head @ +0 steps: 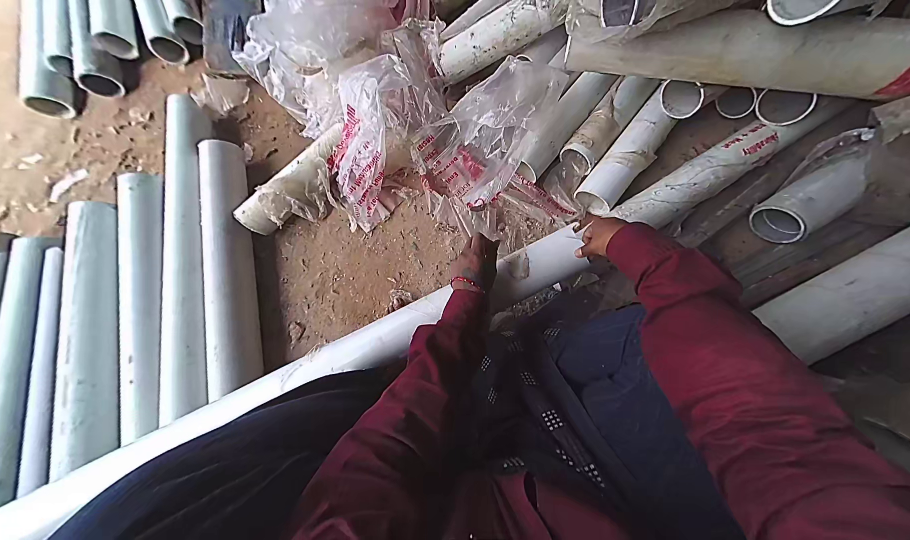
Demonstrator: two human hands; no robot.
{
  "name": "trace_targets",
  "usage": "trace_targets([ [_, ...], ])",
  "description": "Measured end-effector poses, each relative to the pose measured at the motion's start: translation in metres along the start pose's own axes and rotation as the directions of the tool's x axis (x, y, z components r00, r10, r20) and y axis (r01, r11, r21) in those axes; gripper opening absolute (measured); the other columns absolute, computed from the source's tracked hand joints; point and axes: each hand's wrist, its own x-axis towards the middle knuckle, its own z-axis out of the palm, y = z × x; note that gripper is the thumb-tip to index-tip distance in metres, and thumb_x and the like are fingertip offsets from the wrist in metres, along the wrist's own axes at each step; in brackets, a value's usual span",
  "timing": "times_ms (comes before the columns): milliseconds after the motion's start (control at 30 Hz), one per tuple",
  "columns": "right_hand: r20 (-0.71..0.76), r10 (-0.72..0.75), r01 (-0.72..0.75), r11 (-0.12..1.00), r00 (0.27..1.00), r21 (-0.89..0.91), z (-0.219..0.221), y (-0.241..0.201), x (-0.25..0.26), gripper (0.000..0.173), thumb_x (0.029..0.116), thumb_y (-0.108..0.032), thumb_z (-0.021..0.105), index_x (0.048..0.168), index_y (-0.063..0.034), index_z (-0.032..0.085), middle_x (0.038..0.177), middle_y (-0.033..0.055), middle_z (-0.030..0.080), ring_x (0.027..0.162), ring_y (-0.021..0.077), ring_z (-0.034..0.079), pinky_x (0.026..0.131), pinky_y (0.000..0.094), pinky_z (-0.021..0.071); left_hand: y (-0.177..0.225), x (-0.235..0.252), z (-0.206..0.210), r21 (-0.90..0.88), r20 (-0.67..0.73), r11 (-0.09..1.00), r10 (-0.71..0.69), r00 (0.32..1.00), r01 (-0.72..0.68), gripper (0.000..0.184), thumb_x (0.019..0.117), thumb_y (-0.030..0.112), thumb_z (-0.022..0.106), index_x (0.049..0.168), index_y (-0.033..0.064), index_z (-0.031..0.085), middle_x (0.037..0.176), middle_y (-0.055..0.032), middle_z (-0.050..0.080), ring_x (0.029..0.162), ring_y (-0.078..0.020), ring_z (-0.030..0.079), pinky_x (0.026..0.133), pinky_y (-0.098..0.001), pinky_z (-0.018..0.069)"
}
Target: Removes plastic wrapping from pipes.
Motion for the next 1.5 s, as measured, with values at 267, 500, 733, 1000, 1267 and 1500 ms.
trace_targets([
  [267,-0.030,-0.020,0.022,0.996,0.999,0.089,0.001,0.004,0.001,0.044,0.1017,-0.029,0.067,0.117,0.0122,0.066,0.121,0.0327,0.065,0.119,0.0445,0.061,0.107,0.0607,0.0405,-0.030,0.001,0.009,0.004,0.084,0.826,0.561,0.823,-0.564,0.045,0.0863,0.036,0.082,0.114,0.0027,0.072,0.138,-0.0177,0.062,0.118,-0.0375,0.065,0.089,-0.0565,0.0556],
  [500,-0.031,-0.027,0.030,0.995,0.999,0.092,0.000,0.005,0.001,0.044,0.1014,-0.028,0.068,0.115,0.0130,0.066,0.119,0.0330,0.066,0.118,0.0451,0.061,0.105,0.0613,0.0415,-0.001,-0.008,0.019,0.088,0.156,0.910,0.390,0.908,-0.406,0.025,0.1044,0.008,0.055,0.122,-0.0048,0.068,0.125,-0.0268,0.066,0.118,-0.0466,0.063,0.096,-0.0612,0.0511],
  [733,0.025,-0.052,0.049,0.991,0.998,0.122,0.010,0.025,0.008,0.038,0.1011,-0.027,0.068,0.115,0.0086,0.068,0.115,0.0286,0.068,0.113,0.0408,0.064,0.104,0.0594,0.0427,-0.013,0.020,0.008,-0.474,0.034,0.868,-0.148,0.988,0.146,0.028,0.1081,0.014,0.053,0.125,-0.0082,0.051,0.106,-0.0225,0.071,0.087,-0.0302,0.072,0.083,-0.0465,0.0566],
  [1000,0.034,-0.023,0.020,0.998,0.999,0.067,0.003,0.015,-0.002,0.038,0.1012,-0.027,0.068,0.113,0.0088,0.068,0.114,0.0294,0.068,0.112,0.0418,0.063,0.102,0.0610,0.0422,-0.020,0.011,-0.008,-0.338,0.409,0.922,-0.034,0.912,0.186,0.070,0.1079,0.051,0.044,0.157,0.0020,0.035,0.149,-0.0256,0.053,0.141,-0.0394,0.049,0.118,-0.0564,0.0339],
  [1267,-0.389,0.243,-0.085,0.921,0.889,0.381,-0.004,-0.011,-0.016,0.051,0.1025,-0.042,0.063,0.122,0.0045,0.068,0.120,0.0293,0.069,0.119,0.0464,0.063,0.100,0.0669,0.0443,-0.009,0.011,-0.006,0.157,0.596,0.973,0.045,0.801,-0.171,0.102,0.0812,0.057,0.082,0.161,0.0187,0.031,0.150,-0.0250,0.050,0.130,-0.0439,0.057,0.104,-0.0651,0.0446],
  [1500,-0.276,0.203,-0.017,0.832,0.940,0.554,0.019,-0.009,0.016,0.056,0.0921,-0.018,0.079,0.133,0.0143,0.057,0.133,0.0347,0.060,0.129,0.0444,0.056,0.112,0.0588,0.0388,0.001,-0.007,0.005,0.262,0.503,0.946,0.037,0.863,-0.194,0.100,0.0820,0.035,0.085,0.163,0.0224,0.027,0.153,-0.0265,0.045,0.134,-0.0488,0.050,0.103,-0.0678,0.0426],
])
